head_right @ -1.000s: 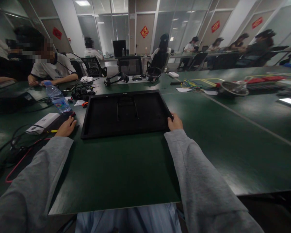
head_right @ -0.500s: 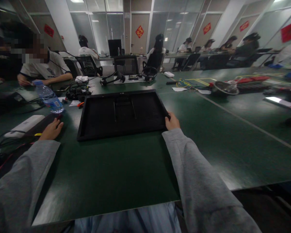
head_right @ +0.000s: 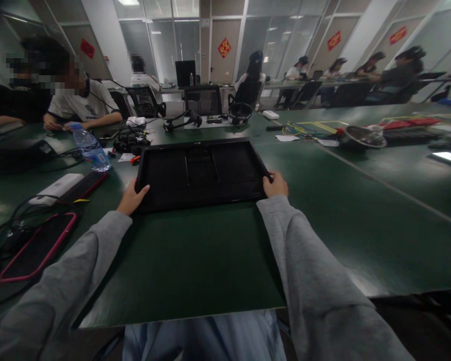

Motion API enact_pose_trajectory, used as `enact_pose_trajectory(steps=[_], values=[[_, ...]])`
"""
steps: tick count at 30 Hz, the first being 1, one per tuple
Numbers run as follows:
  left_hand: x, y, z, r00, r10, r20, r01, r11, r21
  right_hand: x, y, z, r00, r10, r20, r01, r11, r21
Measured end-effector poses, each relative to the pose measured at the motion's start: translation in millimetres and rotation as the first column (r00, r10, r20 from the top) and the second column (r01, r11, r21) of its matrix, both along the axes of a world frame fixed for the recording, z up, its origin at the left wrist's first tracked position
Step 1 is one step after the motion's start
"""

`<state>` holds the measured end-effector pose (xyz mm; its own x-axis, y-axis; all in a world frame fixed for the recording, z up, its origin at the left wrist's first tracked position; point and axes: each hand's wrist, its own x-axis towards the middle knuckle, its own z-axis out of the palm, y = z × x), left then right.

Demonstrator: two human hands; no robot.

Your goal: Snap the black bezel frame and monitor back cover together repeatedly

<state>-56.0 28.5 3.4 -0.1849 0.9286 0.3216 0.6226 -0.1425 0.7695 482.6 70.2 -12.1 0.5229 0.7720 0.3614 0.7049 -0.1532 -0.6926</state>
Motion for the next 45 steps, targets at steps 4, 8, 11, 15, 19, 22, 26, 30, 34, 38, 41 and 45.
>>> enact_pose_trajectory(steps=[4,8,11,15,19,22,26,30,34,38,41,45], values=[[-1.6,-6.2,7.2,0.983,0.09,-0.163,-0.098,0.994,-0.044,-12.1,-6.6,7.3,1.0,0.006,0.022,-0.005,0.999,-0.044],[-11.0,-13.0,17.7,0.935,0.156,-0.319,-0.204,0.971,-0.124,-20.3,-10.4,9.5,0.999,0.039,0.024,-0.038,0.998,-0.041],[-14.6,-18.0,21.3,0.91,0.167,-0.378,-0.233,0.963,-0.134,-22.0,-8.8,8.3,0.997,0.072,0.011,-0.071,0.997,-0.032],[-17.4,-21.1,21.3,0.876,0.185,-0.446,-0.269,0.954,-0.132,-20.7,-5.3,5.5,0.99,0.142,0.026,-0.141,0.99,-0.018],[-19.2,-20.1,20.4,0.839,0.174,-0.515,-0.265,0.958,-0.107,-19.7,-3.6,3.2,0.986,0.155,0.058,-0.152,0.987,-0.042],[-19.6,-19.7,19.9,0.857,0.163,-0.489,-0.241,0.965,-0.1,-19.0,-3.0,1.3,0.985,0.159,0.066,-0.156,0.987,-0.046],[-19.8,-20.7,19.3,0.886,0.178,-0.428,-0.25,0.961,-0.116,-16.8,-2.1,-1.4,0.985,0.161,0.061,-0.159,0.987,-0.031],[-20.0,-21.2,19.2,0.898,0.183,-0.401,-0.251,0.96,-0.124,-14.9,-0.9,-2.9,0.984,0.168,0.061,-0.167,0.986,-0.018],[-18.5,-22.1,20.7,0.879,0.184,-0.44,-0.262,0.957,-0.122,-15.2,-0.9,-2.5,0.983,0.17,0.071,-0.168,0.985,-0.029],[-16.1,-23.4,23.3,0.866,0.176,-0.468,-0.267,0.954,-0.134,-15.7,-1.7,-1.8,0.98,0.184,0.071,-0.182,0.983,-0.035],[-15.2,-23.9,24.2,0.864,0.173,-0.473,-0.262,0.956,-0.13,-15.1,-2.0,-1.8,0.979,0.192,0.071,-0.191,0.981,-0.025],[-15.5,-23.9,22.6,0.865,0.206,-0.458,-0.289,0.95,-0.118,-15.1,-2.3,-1.3,0.978,0.194,0.077,-0.194,0.981,-0.012]])
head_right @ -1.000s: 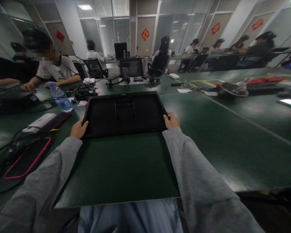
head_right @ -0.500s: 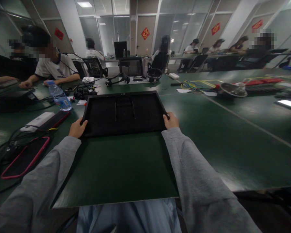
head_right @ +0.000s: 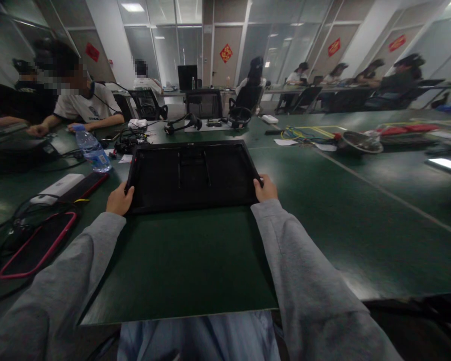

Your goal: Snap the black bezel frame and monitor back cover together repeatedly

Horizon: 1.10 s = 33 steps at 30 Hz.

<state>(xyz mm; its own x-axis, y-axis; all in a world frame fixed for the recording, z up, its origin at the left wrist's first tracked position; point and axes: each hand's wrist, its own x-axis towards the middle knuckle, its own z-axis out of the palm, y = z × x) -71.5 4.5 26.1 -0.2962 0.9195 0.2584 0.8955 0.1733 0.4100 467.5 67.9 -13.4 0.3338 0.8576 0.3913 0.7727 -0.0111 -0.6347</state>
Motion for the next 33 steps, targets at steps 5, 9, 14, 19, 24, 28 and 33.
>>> enact_pose_trajectory(steps=[5,9,14,19,24,28,33], values=[[-2.4,0.6,-3.7,0.999,0.005,0.035,-0.006,1.0,0.021,-1.8,0.1,0.7,1.0,0.004,-0.005,-0.005,0.999,-0.044],[-3.8,0.9,-4.1,0.999,-0.005,0.038,0.004,1.0,0.016,-2.1,0.9,-0.8,1.0,-0.011,-0.01,0.011,1.0,-0.019],[-3.8,0.7,-2.5,0.999,-0.035,-0.006,0.035,0.999,0.001,-2.8,-0.3,-0.3,1.0,-0.003,-0.015,0.003,1.0,0.011],[-4.4,1.1,-3.4,0.995,-0.063,-0.082,0.071,0.992,0.1,-6.7,-3.0,5.7,0.999,0.024,0.038,-0.024,1.0,0.001],[-3.2,-4.4,2.4,0.995,-0.019,-0.095,0.043,0.965,0.259,-11.0,-5.3,13.0,0.995,-0.034,0.097,0.015,0.982,0.189],[0.3,-9.4,8.7,0.996,0.024,-0.088,0.013,0.916,0.4,-14.1,-8.5,17.8,0.992,-0.063,0.105,0.022,0.937,0.35],[4.1,-9.0,6.9,0.997,0.028,-0.065,0.001,0.909,0.417,-12.2,-3.8,13.1,0.994,-0.067,0.081,0.025,0.899,0.438]])
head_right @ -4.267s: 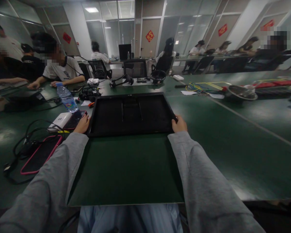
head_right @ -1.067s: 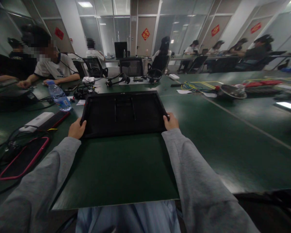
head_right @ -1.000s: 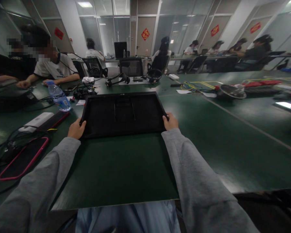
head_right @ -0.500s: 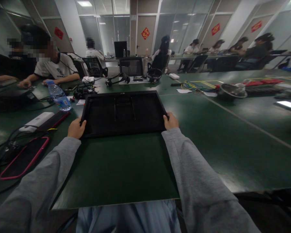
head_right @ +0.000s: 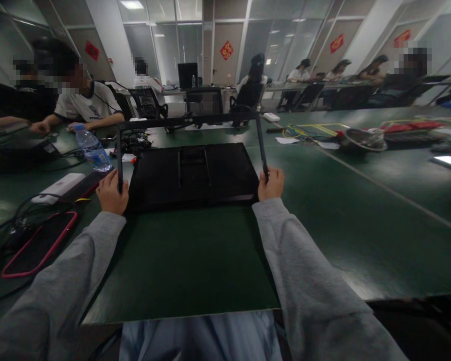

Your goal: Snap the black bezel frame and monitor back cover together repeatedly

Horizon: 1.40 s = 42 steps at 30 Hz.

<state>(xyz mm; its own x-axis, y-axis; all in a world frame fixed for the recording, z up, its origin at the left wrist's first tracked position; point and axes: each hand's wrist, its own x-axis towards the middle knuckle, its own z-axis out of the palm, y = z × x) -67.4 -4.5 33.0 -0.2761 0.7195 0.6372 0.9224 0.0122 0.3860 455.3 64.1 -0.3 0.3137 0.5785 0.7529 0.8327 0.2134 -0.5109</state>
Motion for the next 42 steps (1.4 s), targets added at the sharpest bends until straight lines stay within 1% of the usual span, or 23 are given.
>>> enact_pose_trajectory(steps=[2,5,9,17,21,24,27,31,36,42], values=[[0.0,1.5,-2.0,1.0,0.005,0.002,-0.005,0.999,-0.046,2.6,3.9,-4.5,1.0,0.008,-0.014,-0.008,1.0,-0.021],[-1.4,3.8,-3.9,1.0,0.017,0.008,-0.015,0.993,-0.121,6.9,8.8,-11.0,0.999,0.018,-0.028,-0.021,0.996,-0.089],[-2.3,5.2,-3.4,0.999,0.026,0.023,-0.021,0.981,-0.195,11.1,13.0,-17.8,0.999,0.021,-0.028,-0.026,0.987,-0.159],[-4.0,6.1,-2.0,0.999,0.03,0.037,-0.019,0.963,-0.269,15.4,17.4,-24.9,1.0,0.017,-0.015,-0.02,0.986,-0.168],[-5.9,7.4,-4.0,0.999,0.021,0.039,-0.008,0.951,-0.308,16.9,18.5,-27.5,1.0,0.026,-0.018,-0.029,0.979,-0.204],[-5.4,7.9,-4.5,0.999,0.022,0.043,-0.005,0.931,-0.364,17.9,19.4,-29.2,0.999,0.03,-0.023,-0.034,0.972,-0.231],[-4.9,8.4,-4.1,0.999,0.009,0.052,0.013,0.912,-0.411,18.4,19.7,-29.0,0.999,0.025,-0.027,-0.031,0.961,-0.274],[-6.9,9.1,-4.9,0.995,-0.015,0.101,0.056,0.908,-0.415,18.1,17.6,-25.7,0.998,0.042,-0.041,-0.053,0.948,-0.315],[-8.9,9.1,-6.5,0.992,0.02,0.122,0.037,0.893,-0.449,16.4,12.7,-21.3,0.994,0.054,-0.092,-0.086,0.92,-0.383],[-8.4,9.7,-7.3,0.989,0.019,0.148,0.048,0.898,-0.437,11.6,8.0,-15.1,0.993,0.038,-0.112,-0.082,0.9,-0.427]])
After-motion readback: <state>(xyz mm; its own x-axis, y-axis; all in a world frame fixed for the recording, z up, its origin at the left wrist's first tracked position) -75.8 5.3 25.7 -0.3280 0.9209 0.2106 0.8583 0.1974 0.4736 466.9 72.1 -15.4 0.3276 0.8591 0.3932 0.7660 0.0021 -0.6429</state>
